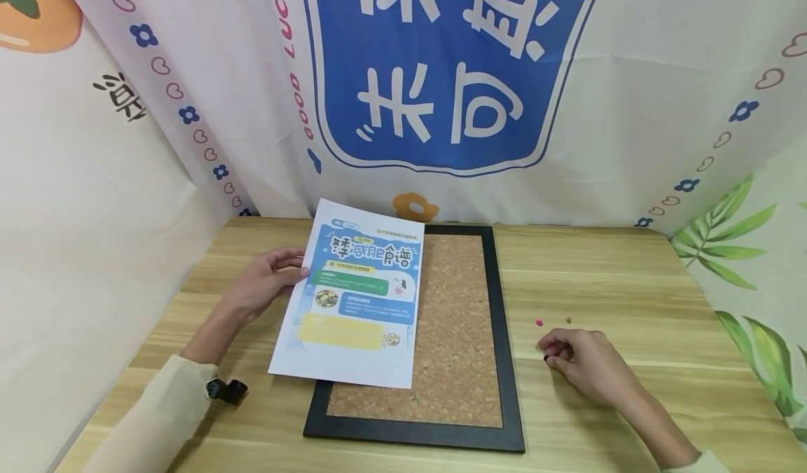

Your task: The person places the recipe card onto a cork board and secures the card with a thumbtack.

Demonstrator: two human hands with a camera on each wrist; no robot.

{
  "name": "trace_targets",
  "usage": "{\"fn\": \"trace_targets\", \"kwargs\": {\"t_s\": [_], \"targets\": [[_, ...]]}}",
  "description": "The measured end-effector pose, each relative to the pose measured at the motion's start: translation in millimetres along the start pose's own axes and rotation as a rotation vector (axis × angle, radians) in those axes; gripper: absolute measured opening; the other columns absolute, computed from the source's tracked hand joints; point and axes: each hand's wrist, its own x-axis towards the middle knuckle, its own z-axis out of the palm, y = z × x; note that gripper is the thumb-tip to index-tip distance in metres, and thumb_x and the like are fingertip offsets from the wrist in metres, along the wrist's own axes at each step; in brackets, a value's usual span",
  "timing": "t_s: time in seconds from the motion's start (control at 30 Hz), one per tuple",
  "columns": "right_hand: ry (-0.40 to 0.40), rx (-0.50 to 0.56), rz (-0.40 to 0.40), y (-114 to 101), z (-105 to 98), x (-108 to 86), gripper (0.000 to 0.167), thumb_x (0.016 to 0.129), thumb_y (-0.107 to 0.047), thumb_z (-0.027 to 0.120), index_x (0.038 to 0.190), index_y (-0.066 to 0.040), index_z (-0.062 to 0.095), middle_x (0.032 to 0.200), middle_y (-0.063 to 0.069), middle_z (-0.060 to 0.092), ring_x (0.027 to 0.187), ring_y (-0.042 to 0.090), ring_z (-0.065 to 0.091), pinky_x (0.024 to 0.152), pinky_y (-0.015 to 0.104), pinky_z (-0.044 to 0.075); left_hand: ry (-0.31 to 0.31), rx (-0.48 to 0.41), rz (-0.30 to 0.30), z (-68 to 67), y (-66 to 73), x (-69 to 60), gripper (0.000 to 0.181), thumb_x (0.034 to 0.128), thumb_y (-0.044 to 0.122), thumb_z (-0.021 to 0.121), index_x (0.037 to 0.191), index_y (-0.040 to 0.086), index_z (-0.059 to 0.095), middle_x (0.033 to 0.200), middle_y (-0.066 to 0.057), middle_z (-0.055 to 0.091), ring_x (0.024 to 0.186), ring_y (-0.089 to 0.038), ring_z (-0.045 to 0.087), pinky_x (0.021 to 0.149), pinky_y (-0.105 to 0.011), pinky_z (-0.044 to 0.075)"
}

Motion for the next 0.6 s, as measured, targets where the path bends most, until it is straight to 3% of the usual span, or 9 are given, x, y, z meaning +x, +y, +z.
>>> {"fn": "trace_targets", "kwargs": {"t_s": [0.6], "targets": [[-0.049,0.052,0.005,3,-3,-2.6,0.017,0.091,-0.003,0.08,0.103,-0.014,0.079,0.089,-0.009,0.073,0.078,-0.006,0.061,0.067,0.021,0.056,-0.127,-0.026,-0.036,45.9,1.7,12.2,0.057,0.1025,0.002,0.069,0.156,0.005,0.049,0.14,-0.023,0.058,0.103,-0.022,0.074,0.084,-0.031,0.065]]}}
